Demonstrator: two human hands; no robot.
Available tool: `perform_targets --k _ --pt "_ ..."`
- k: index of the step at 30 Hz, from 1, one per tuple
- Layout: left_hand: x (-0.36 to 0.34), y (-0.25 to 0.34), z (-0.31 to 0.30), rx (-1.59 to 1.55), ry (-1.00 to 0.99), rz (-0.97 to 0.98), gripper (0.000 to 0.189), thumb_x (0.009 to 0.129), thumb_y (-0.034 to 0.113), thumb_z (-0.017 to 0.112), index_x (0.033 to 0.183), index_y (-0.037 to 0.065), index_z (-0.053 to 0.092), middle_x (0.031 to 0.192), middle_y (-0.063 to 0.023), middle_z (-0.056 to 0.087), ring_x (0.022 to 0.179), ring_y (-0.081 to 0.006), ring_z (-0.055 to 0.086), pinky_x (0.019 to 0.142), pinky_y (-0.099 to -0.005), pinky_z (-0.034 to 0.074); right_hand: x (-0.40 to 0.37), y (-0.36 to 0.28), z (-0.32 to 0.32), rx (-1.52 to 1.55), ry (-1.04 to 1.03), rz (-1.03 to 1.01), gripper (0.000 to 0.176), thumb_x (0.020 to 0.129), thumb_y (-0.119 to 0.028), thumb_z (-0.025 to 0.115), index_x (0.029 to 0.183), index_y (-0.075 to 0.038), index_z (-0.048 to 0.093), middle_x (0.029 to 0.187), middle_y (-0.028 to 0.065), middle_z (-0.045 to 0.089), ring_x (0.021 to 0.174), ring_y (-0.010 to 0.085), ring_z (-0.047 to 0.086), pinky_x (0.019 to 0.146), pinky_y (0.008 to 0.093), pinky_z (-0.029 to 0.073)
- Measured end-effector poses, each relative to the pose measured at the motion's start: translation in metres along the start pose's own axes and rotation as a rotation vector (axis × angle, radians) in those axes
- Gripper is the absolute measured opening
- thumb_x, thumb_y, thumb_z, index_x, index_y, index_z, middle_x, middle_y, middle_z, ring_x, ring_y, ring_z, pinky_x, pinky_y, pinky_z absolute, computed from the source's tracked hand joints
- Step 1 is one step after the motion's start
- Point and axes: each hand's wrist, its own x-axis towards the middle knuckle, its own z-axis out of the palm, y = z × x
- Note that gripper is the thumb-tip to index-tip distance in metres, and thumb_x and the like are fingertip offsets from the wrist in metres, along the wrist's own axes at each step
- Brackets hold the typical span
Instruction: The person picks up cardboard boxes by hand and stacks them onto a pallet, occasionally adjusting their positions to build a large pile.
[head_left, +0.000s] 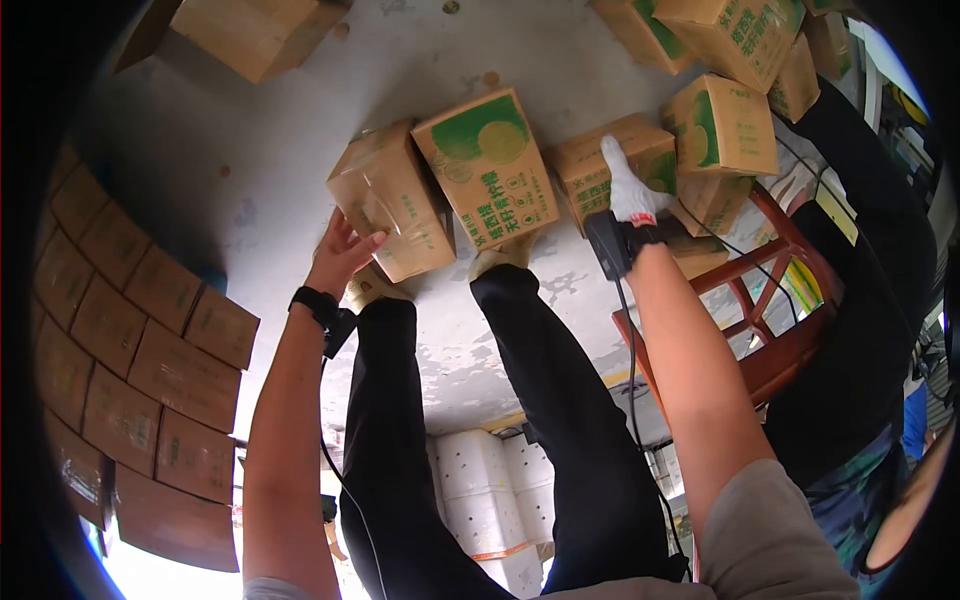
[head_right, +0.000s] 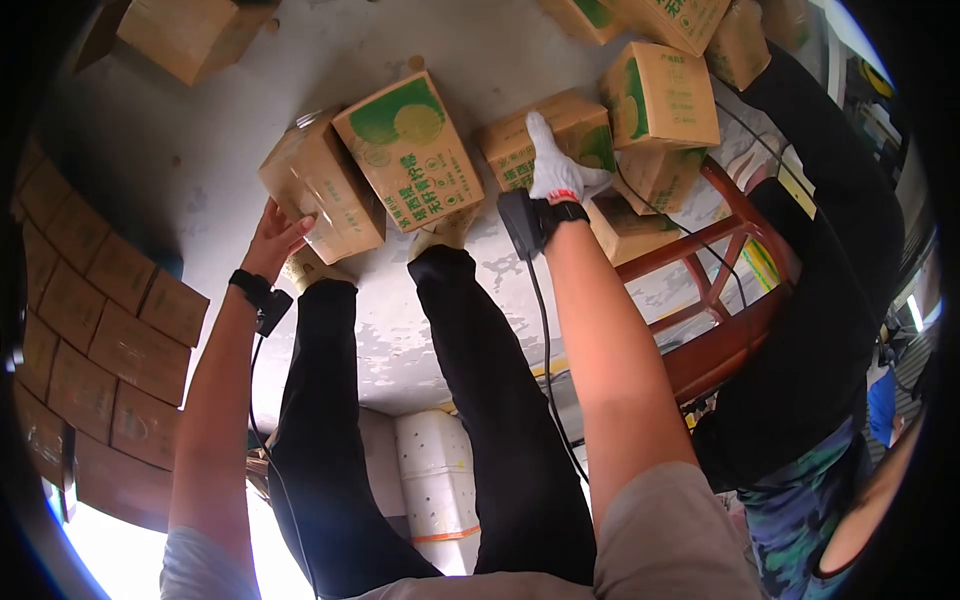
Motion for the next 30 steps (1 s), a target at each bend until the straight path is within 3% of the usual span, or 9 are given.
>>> perform_targets --k 1,4,8,14,16,20,24,27,30 --pt "-0.006 -0.005 0.008 -0.04 0.072 0.084 0.093 0.084 0.02 0.077 0.154 0.02 0.016 0.145 -0.0122 0.041 0.13 -0.0262 0.048 0.103 -0.0399 0.044 -0.01 -0.034 0.024 0.274 0.499 0.406 0.115 0.068 -0.044 0.085 0.152 -0.008 0.015 0.132 0.0303 0.045 0.127 0.0329 0.046 0.101 0.0392 0.043" --pt "-0.023 -0.018 0.038 0.034 0.39 0.245 0.091 0.085 0.019 0.076 0.154 0.021 0.016 0.145 -0.0201 0.037 0.132 -0.0317 0.044 0.104 -0.0419 0.043 -0.009 -0.033 0.035 0.12 0.584 0.572 0.138 0.059 -0.064 0.081 0.149 0.006 0.003 0.143 0.0296 0.032 0.128 0.0347 0.042 0.107 0.042 0.035" --pt "-0.011 -0.039 0.074 0.151 0.729 0.423 0.088 0.09 0.019 0.069 0.155 0.017 0.009 0.151 -0.0256 0.022 0.142 -0.0403 0.023 0.115 -0.052 0.024 -0.061 -0.088 0.035 -0.017 0.528 0.348 0.133 0.059 -0.044 0.089 0.15 0.0 0.002 0.148 0.0295 0.02 0.134 0.0412 0.034 0.109 0.0462 0.036" --pt "0.008 -0.009 0.132 0.622 0.926 0.166 0.158 0.045 0.063 0.09 0.152 0.013 -0.015 0.146 -0.0314 0.014 0.14 -0.0455 0.016 0.113 -0.0562 0.023 -0.081 -0.109 0.039 -0.232 0.433 0.227 0.135 0.058 -0.036 0.089 0.153 -0.013 -0.004 0.142 0.0359 0.024 0.128 0.0453 0.04 0.104 0.0494 0.041" --pt "0.003 -0.007 0.123 0.669 0.92 0.079 0.152 0.05 0.062 0.089 0.153 0.013 -0.011 0.142 -0.0302 0.022 0.137 -0.0466 0.022 0.112 -0.0575 0.025 -0.085 -0.122 0.036 -0.503 0.259 0.086 0.136 0.055 -0.037 0.09 0.154 -0.02 -0.002 0.144 0.0359 0.021 0.132 0.0499 0.033 0.107 0.0544 0.036" --pt "-0.008 -0.038 0.052 0.388 0.686 0.515 0.13 0.067 0.042 0.088 0.155 0.008 -0.002 0.143 -0.0246 0.029 0.132 -0.0353 0.036 0.11 -0.0466 0.033 -0.07 -0.135 0.028 -0.479 0.211 -0.044 0.138 0.053 -0.041 0.09 0.154 -0.021 -0.002 0.144 0.0356 0.021 0.132 0.0513 0.031 0.108 0.0548 0.035" --pt "-0.029 -0.035 -0.01 0.129 0.393 0.421 0.094 0.087 0.042 0.067 0.157 0.015 0.01 0.133 -0.0169 0.045 0.125 -0.0288 0.045 0.102 -0.0401 0.041 -0.062 -0.144 0.038 -0.495 0.179 -0.069 0.138 0.052 -0.041 0.091 0.154 -0.021 -0.001 0.144 0.0354 0.023 0.132 0.0519 0.03 0.108 0.0559 0.035" --pt "-0.016 -0.084 -0.057 0.147 0.714 0.192 0.07 0.093 0.058 0.043 0.143 0.008 0.043 0.134 -0.0103 0.047 0.12 -0.0268 0.049 0.104 -0.0396 0.036 -0.058 -0.149 0.059 -0.582 0.206 -0.127 0.134 0.054 -0.042 0.089 0.154 -0.023 0.001 0.143 0.0334 0.024 0.131 0.0506 0.031 0.109 0.057 0.031" --pt "-0.004 -0.093 -0.082 -0.048 0.543 0.099 0.066 0.094 0.057 0.047 0.14 0.01 0.044 0.13 -0.0065 0.05 0.126 -0.0222 0.046 0.108 -0.0371 0.034 -0.059 -0.158 0.09 -0.71 0.31 -0.17 0.124 0.057 -0.044 0.084 0.153 -0.024 0.008 0.14 0.0292 0.026 0.124 0.0469 0.035 0.107 0.0565 0.03"
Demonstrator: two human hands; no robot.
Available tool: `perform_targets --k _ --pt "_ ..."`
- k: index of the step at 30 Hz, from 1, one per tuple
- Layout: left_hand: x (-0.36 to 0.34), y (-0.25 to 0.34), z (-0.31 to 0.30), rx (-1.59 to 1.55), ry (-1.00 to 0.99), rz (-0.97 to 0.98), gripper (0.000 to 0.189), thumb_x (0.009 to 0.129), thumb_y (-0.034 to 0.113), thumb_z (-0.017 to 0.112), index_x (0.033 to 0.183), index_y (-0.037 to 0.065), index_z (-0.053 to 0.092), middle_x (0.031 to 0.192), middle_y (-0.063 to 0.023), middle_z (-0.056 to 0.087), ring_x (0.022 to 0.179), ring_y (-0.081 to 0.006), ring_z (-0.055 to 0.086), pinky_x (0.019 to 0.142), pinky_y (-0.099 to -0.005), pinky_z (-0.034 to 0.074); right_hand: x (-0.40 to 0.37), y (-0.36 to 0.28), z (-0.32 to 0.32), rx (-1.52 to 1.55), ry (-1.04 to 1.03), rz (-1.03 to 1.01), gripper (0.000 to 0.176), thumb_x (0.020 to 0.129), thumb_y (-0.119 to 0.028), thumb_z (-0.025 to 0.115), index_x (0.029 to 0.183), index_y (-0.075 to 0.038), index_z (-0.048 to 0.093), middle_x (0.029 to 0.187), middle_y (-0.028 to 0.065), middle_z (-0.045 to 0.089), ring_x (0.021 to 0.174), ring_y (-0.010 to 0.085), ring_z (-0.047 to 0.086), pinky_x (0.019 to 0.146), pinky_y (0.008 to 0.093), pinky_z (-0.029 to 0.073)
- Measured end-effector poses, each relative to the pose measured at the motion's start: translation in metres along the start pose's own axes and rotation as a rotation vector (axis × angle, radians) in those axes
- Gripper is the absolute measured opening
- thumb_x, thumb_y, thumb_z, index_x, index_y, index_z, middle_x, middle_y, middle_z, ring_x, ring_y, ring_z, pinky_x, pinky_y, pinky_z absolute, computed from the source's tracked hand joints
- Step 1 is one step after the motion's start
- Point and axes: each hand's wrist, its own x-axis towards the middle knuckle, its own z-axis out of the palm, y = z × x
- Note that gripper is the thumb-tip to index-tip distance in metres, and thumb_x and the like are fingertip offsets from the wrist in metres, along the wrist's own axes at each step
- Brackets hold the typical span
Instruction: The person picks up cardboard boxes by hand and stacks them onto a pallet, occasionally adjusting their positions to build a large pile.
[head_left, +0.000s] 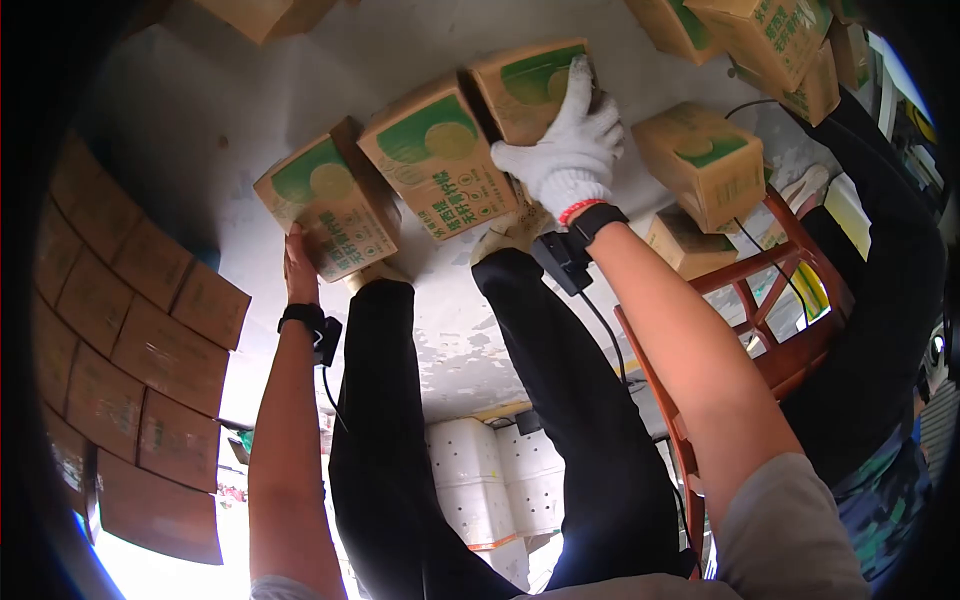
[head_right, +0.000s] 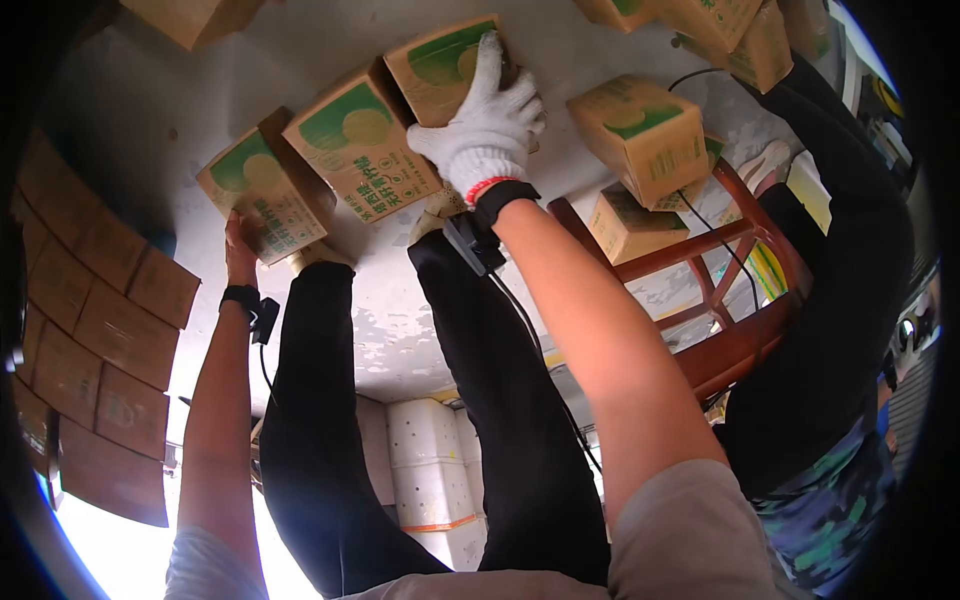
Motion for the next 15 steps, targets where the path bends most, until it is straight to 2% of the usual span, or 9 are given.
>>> perform_targets --k 2,4,6,8,9,12,13,14,15 --pt "-0.006 -0.004 0.007 -0.082 0.009 -0.038 0.065 0.094 0.056 0.05 0.138 0.008 0.046 0.129 -0.0059 0.052 0.124 -0.0201 0.047 0.107 -0.0351 0.034 -0.004 -0.009 0.004 0.015 -0.076 0.015 0.124 0.056 -0.044 0.085 0.153 -0.025 0.01 0.142 0.0294 0.024 0.126 0.0478 0.034 0.105 0.0579 0.031" --pt "-0.01 -0.002 0.018 -0.153 -0.004 0.011 0.067 0.092 0.055 0.055 0.141 0.01 0.043 0.135 -0.0066 0.05 0.126 -0.0215 0.046 0.109 -0.0363 0.033 -0.009 -0.01 0.009 0.004 -0.026 -0.063 0.121 0.057 -0.044 0.084 0.153 -0.026 0.013 0.142 0.0291 0.025 0.126 0.0474 0.034 0.105 0.0574 0.033" --pt "-0.026 0.021 0.025 -0.043 -0.009 0.035 0.075 0.089 0.057 0.06 0.145 0.013 0.037 0.142 -0.0069 0.045 0.13 -0.0239 0.043 0.109 -0.0384 0.033 -0.015 0.001 0.009 -0.015 0.011 -0.133 0.117 0.058 -0.044 0.084 0.152 -0.027 0.016 0.142 0.0288 0.027 0.127 0.0469 0.034 0.104 0.057 0.034" --pt "-0.036 0.035 0.032 0.143 -0.069 0.003 0.083 0.089 0.059 0.057 0.147 0.005 0.031 0.137 -0.0133 0.047 0.126 -0.0253 0.046 0.106 -0.0365 0.035 -0.013 0.024 -0.008 0.09 -0.123 -0.258 0.106 0.062 -0.043 0.082 0.15 -0.028 0.025 0.142 0.0265 0.032 0.129 0.0453 0.035 0.105 0.0558 0.034" --pt "-0.047 0.052 0.036 0.122 -0.14 -0.023 0.091 0.088 0.06 0.06 0.149 0.004 0.022 0.141 -0.0167 0.044 0.127 -0.026 0.045 0.107 -0.0365 0.035 -0.018 0.034 -0.031 0.123 -0.082 -0.277 0.096 0.064 -0.043 0.081 0.147 -0.028 0.035 0.142 0.0242 0.037 0.13 0.0444 0.036 0.108 0.0544 0.032" --pt "-0.037 0.039 0.03 0.267 -0.085 -0.023 0.093 0.089 0.058 0.062 0.15 0.003 0.019 0.141 -0.0194 0.043 0.128 -0.0262 0.044 0.108 -0.0369 0.035 -0.004 0.085 -0.083 -0.24 0.151 -0.259 0.086 0.068 -0.045 0.08 0.143 -0.029 0.042 0.147 0.0217 0.031 0.137 0.0418 0.026 0.114 0.054 0.02" --pt "-0.025 0.017 0.026 0.256 -0.027 0.087 0.095 0.087 0.055 0.065 0.151 0.003 0.018 0.14 -0.0216 0.04 0.129 -0.0301 0.043 0.107 -0.0409 0.036 0.01 0.105 -0.095 -0.352 0.148 -0.189 0.087 0.068 -0.048 0.081 0.143 -0.028 0.042 0.149 0.0209 0.026 0.139 0.0417 0.021 0.116 0.053 0.015" --pt "-0.027 0.022 0.031 0.256 -0.037 0.096 0.095 0.087 0.055 0.065 0.151 0.003 0.018 0.14 -0.0216 0.04 0.129 -0.0301 0.043 0.107 -0.0409 0.036 0.022 0.125 -0.103 -0.454 0.159 -0.14 0.092 0.067 -0.052 0.08 0.145 -0.027 0.039 0.149 0.0227 0.029 0.14 0.0419 0.023 0.116 0.054 0.017" --pt "-0.035 0.026 0.038 0.385 0.147 0.226 0.097 0.085 0.052 0.068 0.151 0.004 0.017 0.14 -0.0224 0.038 0.13 -0.0336 0.04 0.107 -0.0433 0.035 0.036 0.14 -0.114 -0.47 0.021 -0.074 0.097 0.066 -0.055 0.081 0.147 -0.027 0.036 0.149 0.0236 0.03 0.139 0.0426 0.026 0.115 0.0552 0.02"
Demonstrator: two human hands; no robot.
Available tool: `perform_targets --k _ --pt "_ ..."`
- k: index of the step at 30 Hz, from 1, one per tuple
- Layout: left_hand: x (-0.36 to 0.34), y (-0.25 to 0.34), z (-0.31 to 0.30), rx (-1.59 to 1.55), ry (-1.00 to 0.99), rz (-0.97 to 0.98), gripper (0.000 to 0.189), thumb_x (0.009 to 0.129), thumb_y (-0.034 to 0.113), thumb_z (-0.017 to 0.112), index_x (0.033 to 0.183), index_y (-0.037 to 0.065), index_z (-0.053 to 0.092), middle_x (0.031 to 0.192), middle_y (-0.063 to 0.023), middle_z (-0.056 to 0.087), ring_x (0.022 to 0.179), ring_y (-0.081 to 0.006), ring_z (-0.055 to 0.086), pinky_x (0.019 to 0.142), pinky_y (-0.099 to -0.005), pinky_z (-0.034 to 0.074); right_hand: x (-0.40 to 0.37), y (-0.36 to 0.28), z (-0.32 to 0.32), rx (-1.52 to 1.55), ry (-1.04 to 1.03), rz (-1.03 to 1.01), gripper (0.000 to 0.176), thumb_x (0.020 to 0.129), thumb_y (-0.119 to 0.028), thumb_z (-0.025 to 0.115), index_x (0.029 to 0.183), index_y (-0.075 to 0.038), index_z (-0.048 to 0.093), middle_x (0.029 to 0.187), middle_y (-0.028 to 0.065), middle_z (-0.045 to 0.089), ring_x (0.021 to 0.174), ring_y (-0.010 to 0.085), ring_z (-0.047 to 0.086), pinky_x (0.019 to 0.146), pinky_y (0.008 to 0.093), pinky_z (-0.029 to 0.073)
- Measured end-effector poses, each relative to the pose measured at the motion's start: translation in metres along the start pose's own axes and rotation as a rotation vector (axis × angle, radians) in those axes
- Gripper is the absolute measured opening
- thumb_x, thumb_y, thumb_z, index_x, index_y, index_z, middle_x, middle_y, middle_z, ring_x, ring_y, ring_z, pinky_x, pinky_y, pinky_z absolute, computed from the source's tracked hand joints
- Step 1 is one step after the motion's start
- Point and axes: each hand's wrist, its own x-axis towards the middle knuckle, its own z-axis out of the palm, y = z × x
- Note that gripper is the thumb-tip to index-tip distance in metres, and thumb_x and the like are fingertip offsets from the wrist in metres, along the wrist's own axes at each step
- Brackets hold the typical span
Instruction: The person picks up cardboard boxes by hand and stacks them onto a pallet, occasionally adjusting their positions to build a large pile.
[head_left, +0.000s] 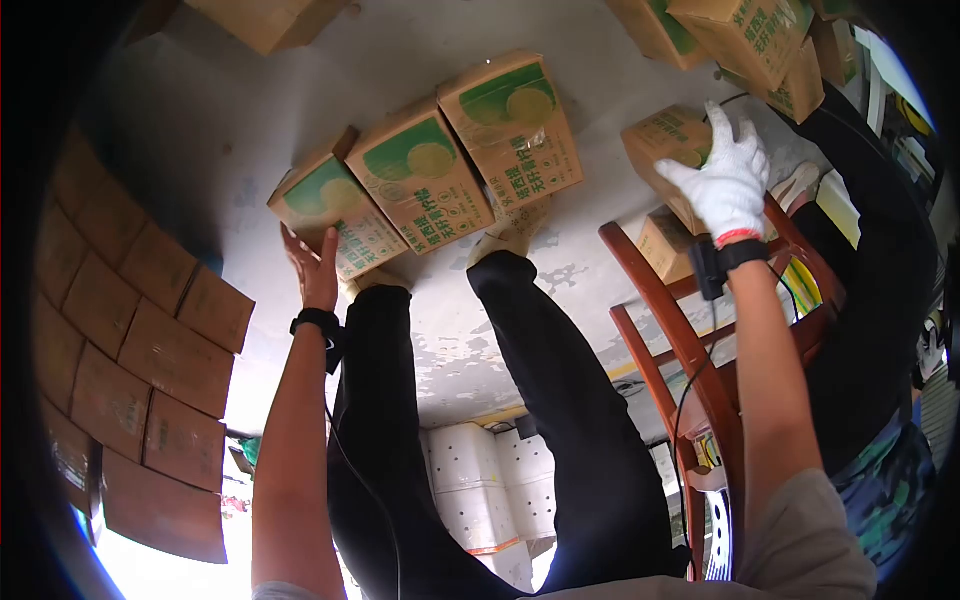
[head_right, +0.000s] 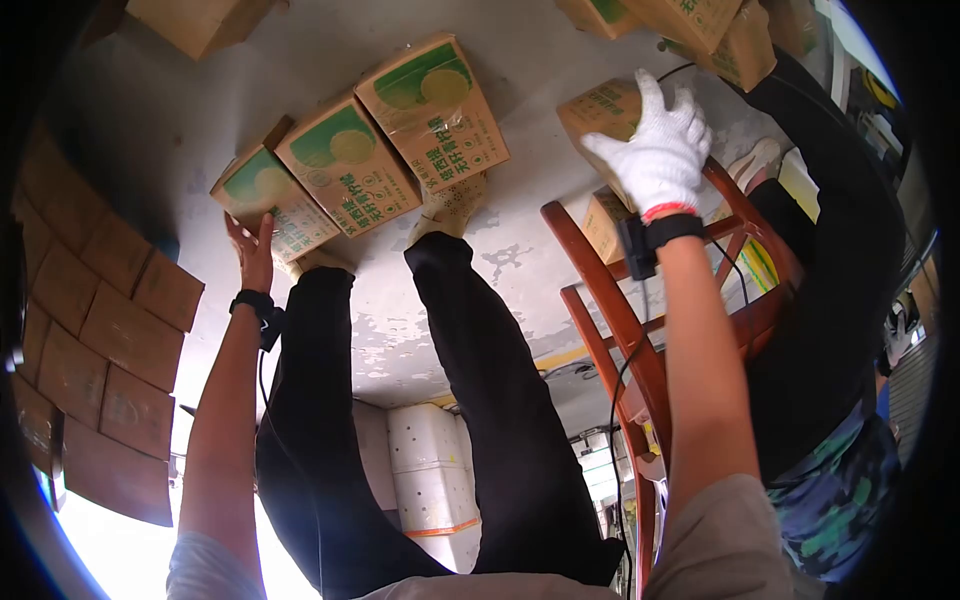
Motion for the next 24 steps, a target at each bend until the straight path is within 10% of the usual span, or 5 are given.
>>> perform_targets --k 3,10,16,24 --pt "-0.022 0.04 0.003 0.456 0.414 0.386 0.095 0.079 0.042 0.077 0.15 0.009 0.024 0.14 -0.0215 0.035 0.129 -0.0377 0.034 0.109 -0.0493 0.028 0.023 0.015 -0.013 -0.052 -0.285 0.038 0.11 0.062 -0.061 0.08 0.152 -0.026 0.028 0.15 0.0265 0.032 0.137 0.0444 0.034 0.112 0.0575 0.027" --pt "-0.025 0.195 0.091 0.531 0.068 1.011 0.097 0.067 0.048 0.083 0.147 0.024 0.035 0.142 -0.0146 0.038 0.133 -0.0353 0.035 0.111 -0.0545 0.025 0.02 -0.021 -0.026 -0.513 -0.62 -0.112 0.107 0.064 -0.061 0.076 0.153 -0.031 0.025 0.157 0.0219 0.02 0.139 0.043 0.03 0.108 0.0594 0.029" --pt "0.009 0.217 0.12 0.53 -0.218 0.747 0.109 0.05 0.037 0.092 0.144 0.024 0.038 0.13 -0.0007 0.052 0.119 -0.0248 0.052 0.1 -0.0467 0.041 0.047 0.027 -0.039 0.193 -0.836 0.181 0.108 0.068 -0.051 0.075 0.153 -0.009 0.024 0.151 0.024 0.035 0.139 0.0322 0.038 0.113 0.0361 0.031" --pt "0.01 0.19 0.099 0.507 -0.198 0.793 0.105 0.05 0.035 0.092 0.141 0.025 0.042 0.128 -0.0012 0.054 0.118 -0.025 0.053 0.096 -0.0442 0.043 0.011 0.009 0.017 1.574 -0.651 -0.067 0.091 0.079 -0.013 0.075 0.153 -0.002 0.022 0.144 0.014 0.044 0.132 0.0228 0.042 0.111 0.0324 0.033"
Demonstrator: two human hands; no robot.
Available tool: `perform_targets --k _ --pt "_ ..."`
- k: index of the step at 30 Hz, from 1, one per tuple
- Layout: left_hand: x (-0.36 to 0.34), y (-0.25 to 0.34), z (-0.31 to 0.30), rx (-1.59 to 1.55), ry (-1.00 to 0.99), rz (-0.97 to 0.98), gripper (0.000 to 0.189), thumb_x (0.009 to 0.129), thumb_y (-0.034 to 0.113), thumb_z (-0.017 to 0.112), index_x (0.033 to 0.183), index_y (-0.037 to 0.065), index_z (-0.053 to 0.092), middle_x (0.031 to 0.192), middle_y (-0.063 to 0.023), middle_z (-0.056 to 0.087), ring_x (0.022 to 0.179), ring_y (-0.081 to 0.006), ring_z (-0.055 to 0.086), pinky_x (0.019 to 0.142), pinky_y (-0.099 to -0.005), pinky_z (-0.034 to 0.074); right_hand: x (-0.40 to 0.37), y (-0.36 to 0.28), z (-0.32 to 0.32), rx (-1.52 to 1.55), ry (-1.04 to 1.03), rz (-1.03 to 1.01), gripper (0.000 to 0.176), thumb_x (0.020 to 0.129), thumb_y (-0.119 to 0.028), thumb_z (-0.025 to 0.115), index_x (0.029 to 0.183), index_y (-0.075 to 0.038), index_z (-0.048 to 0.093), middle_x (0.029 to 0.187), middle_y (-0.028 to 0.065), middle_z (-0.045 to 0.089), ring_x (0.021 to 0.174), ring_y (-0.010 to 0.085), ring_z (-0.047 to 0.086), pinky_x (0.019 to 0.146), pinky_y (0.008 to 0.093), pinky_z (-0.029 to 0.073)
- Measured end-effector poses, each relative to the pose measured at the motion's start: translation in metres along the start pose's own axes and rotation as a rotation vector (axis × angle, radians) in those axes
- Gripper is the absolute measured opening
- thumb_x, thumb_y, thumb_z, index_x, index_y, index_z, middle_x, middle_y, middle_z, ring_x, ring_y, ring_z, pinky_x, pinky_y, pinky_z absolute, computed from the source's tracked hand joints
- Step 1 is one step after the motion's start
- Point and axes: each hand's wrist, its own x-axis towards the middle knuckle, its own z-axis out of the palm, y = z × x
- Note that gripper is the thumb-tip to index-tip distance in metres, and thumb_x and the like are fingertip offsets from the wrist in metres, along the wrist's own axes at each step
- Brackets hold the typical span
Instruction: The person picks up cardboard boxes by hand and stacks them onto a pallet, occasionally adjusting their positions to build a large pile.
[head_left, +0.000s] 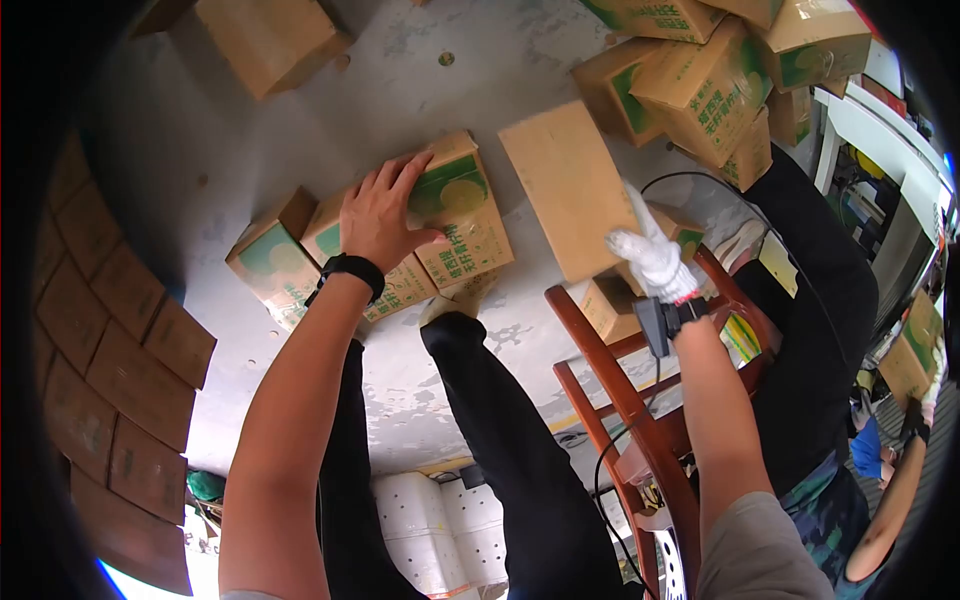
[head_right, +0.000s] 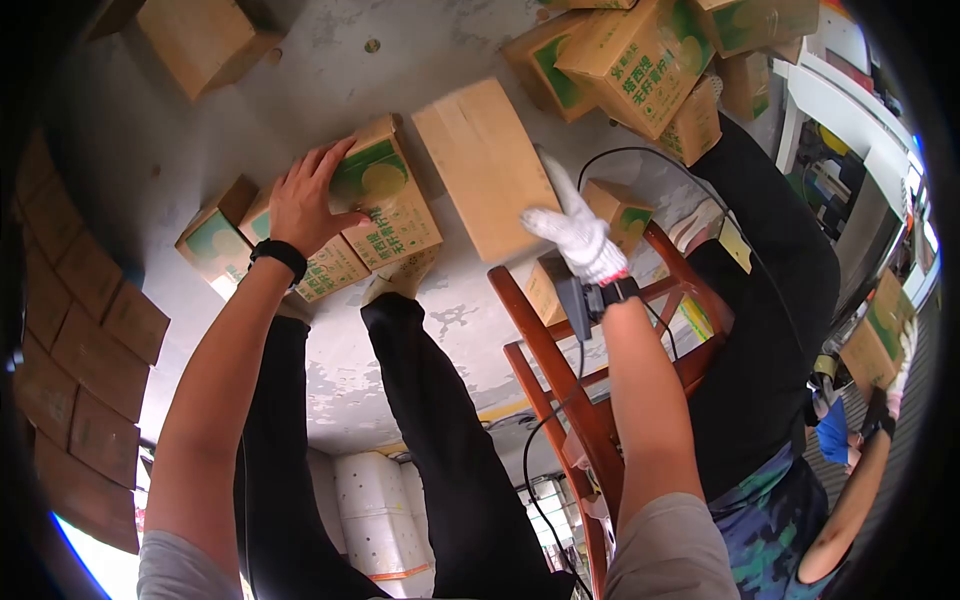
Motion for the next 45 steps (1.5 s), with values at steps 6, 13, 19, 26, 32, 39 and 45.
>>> perform_targets --k 6,13,19,26,32,39,45 --pt "0.006 -0.011 -0.006 0.039 0.004 -0.074 0.101 0.051 0.038 0.09 0.14 0.026 0.044 0.125 -0.0015 0.056 0.117 -0.0256 0.055 0.093 -0.0451 0.044 0.077 0.009 0.024 -0.455 -0.227 -0.092 0.093 0.077 -0.012 0.076 0.151 -0.001 0.022 0.142 0.0145 0.047 0.128 0.0237 0.045 0.109 0.0328 0.034" --pt "-0.026 -0.014 -0.016 0.04 0.164 -0.067 0.095 0.059 0.035 0.088 0.143 0.027 0.043 0.127 -0.0033 0.055 0.121 -0.0264 0.051 0.101 -0.0456 0.037 0.071 -0.049 0.073 -0.972 -0.106 0.111 0.11 0.069 -0.029 0.084 0.15 0.004 0.017 0.139 0.0212 0.048 0.128 0.027 0.047 0.11 0.0343 0.034" --pt "-0.14 -0.062 -0.024 0.083 0.602 -0.631 0.098 0.068 0.039 0.086 0.145 0.01 0.031 0.14 -0.0158 0.039 0.13 -0.0351 0.03 0.108 -0.0506 0.025 0.081 0.018 0.123 -1.07 0.189 -0.419 0.063 0.079 -0.062 0.066 0.114 -0.01 0.068 0.119 0.0119 0.067 0.11 0.0271 0.06 0.096 0.0404 0.046" --pt "-0.174 -0.156 0.019 -0.598 0.315 -0.956 0.135 0.055 0.049 0.093 0.147 -0.005 0.01 0.132 -0.0265 0.045 0.126 -0.0347 0.047 0.109 -0.0417 0.038 0.073 -0.029 0.087 -0.924 0.206 -0.16 0.077 0.072 -0.043 0.078 0.129 0.0 0.052 0.126 0.0197 0.06 0.114 0.028 0.059 0.1 0.0366 0.044" --pt "-0.173 -0.164 0.025 -0.894 0.349 -0.908 0.103 0.058 0.032 0.095 0.134 -0.002 0.034 0.127 -0.0183 0.054 0.115 -0.0239 0.056 0.098 -0.036 0.049 0.118 -0.02 0.004 -0.484 -0.186 -0.243 0.102 0.077 -0.028 0.077 0.153 0.0 0.016 0.145 0.0197 0.042 0.134 0.0262 0.041 0.112 0.0333 0.032" --pt "-0.194 -0.212 0.025 -1.794 0.248 -0.956 0.09 0.085 0.078 0.044 0.138 0.005 0.045 0.129 -0.0086 0.058 0.122 -0.0245 0.053 0.11 -0.0414 0.034 0.211 0.054 -0.053 -1.322 -0.009 -0.81 0.074 0.096 -0.045 0.056 0.151 -0.004 0.029 0.148 0.0145 0.043 0.128 0.0222 0.046 0.107 0.0274 0.036" --pt "-0.195 -0.289 0.087 -1.442 0.515 -1.015 0.063 0.098 0.059 0.037 0.131 0.007 0.053 0.13 -0.0083 0.059 0.119 -0.0254 0.056 0.103 -0.0404 0.043 0.188 0.018 -0.017 -0.596 0.612 0.073 0.082 0.094 -0.067 0.04 0.145 -0.002 0.04 0.142 0.0146 0.049 0.128 0.0239 0.046 0.106 0.0317 0.037"
